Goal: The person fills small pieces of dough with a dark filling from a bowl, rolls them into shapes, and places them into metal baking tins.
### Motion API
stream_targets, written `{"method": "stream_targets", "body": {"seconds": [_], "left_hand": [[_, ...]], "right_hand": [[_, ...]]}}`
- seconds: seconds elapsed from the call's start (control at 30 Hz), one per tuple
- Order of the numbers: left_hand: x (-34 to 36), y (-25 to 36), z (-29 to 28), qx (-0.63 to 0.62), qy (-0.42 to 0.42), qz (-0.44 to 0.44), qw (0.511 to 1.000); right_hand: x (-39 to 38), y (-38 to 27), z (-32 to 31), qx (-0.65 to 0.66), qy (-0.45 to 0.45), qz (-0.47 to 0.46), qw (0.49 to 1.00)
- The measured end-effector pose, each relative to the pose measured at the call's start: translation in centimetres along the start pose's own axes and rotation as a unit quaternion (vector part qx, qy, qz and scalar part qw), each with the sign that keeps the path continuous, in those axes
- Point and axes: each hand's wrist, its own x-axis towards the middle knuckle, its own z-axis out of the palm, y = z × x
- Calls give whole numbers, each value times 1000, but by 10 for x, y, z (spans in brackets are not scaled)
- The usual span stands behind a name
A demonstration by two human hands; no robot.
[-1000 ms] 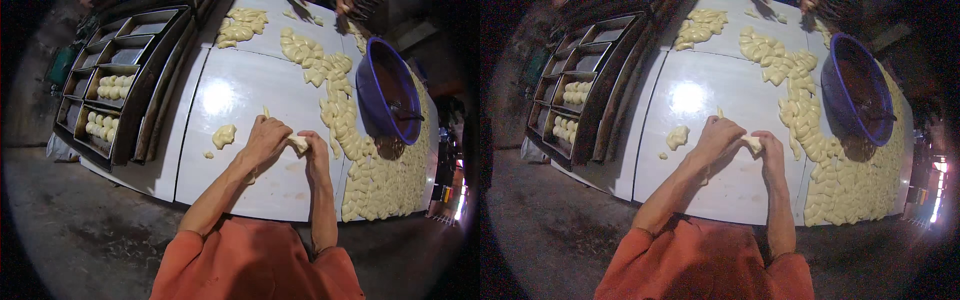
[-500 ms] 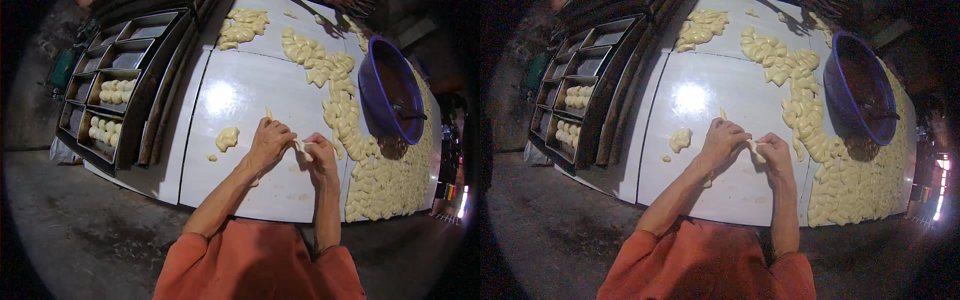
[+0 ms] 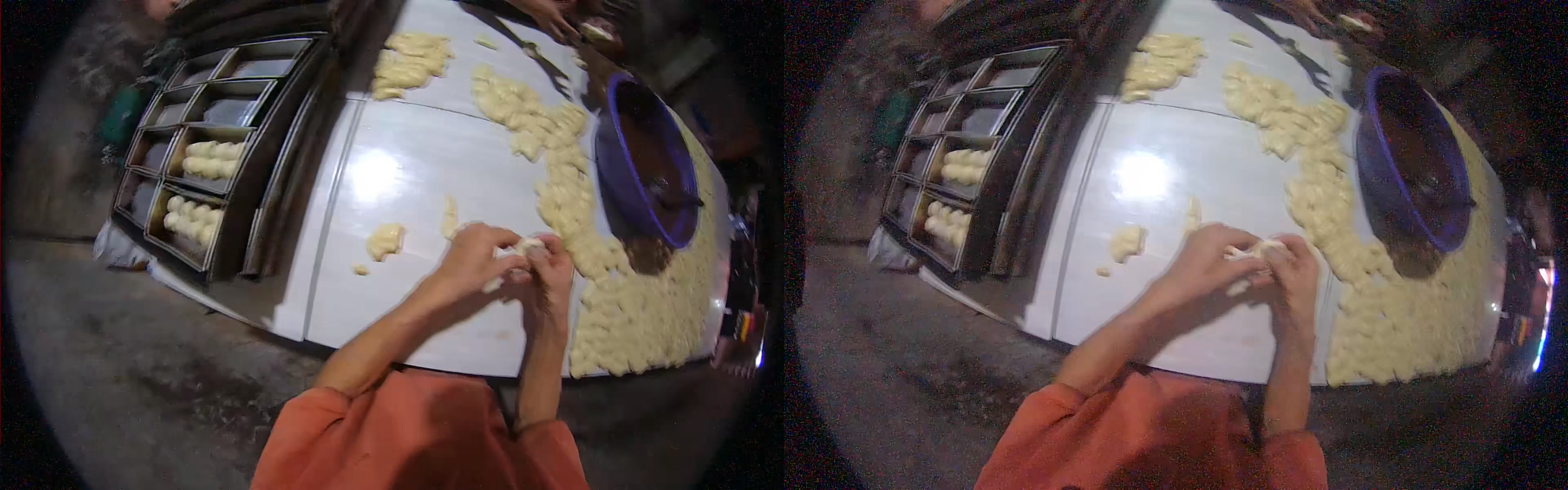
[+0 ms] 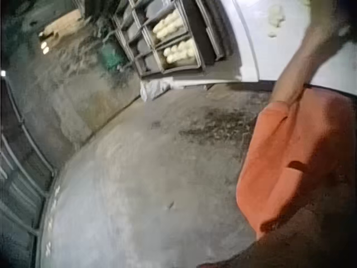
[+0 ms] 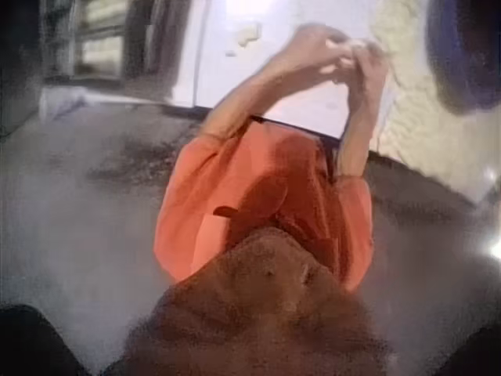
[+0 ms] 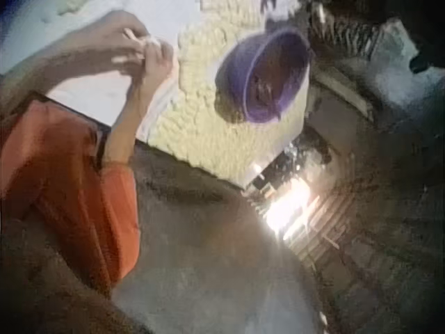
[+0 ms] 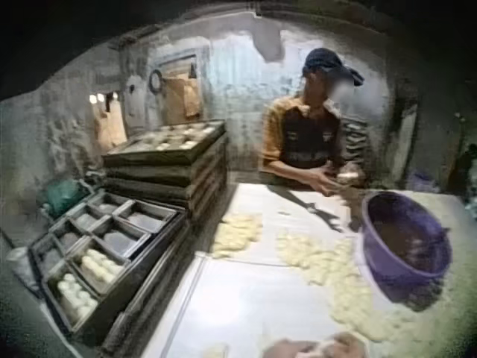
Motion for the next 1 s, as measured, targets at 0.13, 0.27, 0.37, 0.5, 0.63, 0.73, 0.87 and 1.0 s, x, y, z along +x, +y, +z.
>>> {"method": "stream_targets", "body": {"seconds": [0.13, 0.27, 0.37, 0.5, 0.63, 0.73, 0.87, 1.0], "left_hand": [[-1, -15, 13, 37, -21, -32, 999], [-12, -6, 20, 13, 48, -32, 998], [14, 18, 36, 17, 113, 93, 989], [35, 25, 86, -111, 88, 214, 966], [45, 35, 122, -242, 96, 141, 955], [48, 30, 134, -331, 32, 39, 942], [37, 36, 110, -326, -95, -120, 933], [38, 40, 77, -195, -103, -142, 965]], "right_hand": [[-6, 4, 12, -117, 119, -64, 984], [-3, 10, -5, -146, 104, -99, 979], [-9, -2, 4, -78, 62, -138, 985], [-11, -25, -8, 66, 30, -145, 987], [-5, -48, -36, 97, -56, -136, 984], [34, -83, -57, 68, -10, -158, 985], [91, -158, -149, -71, 96, -276, 954], [149, -184, -240, -215, 77, -188, 955]]}}
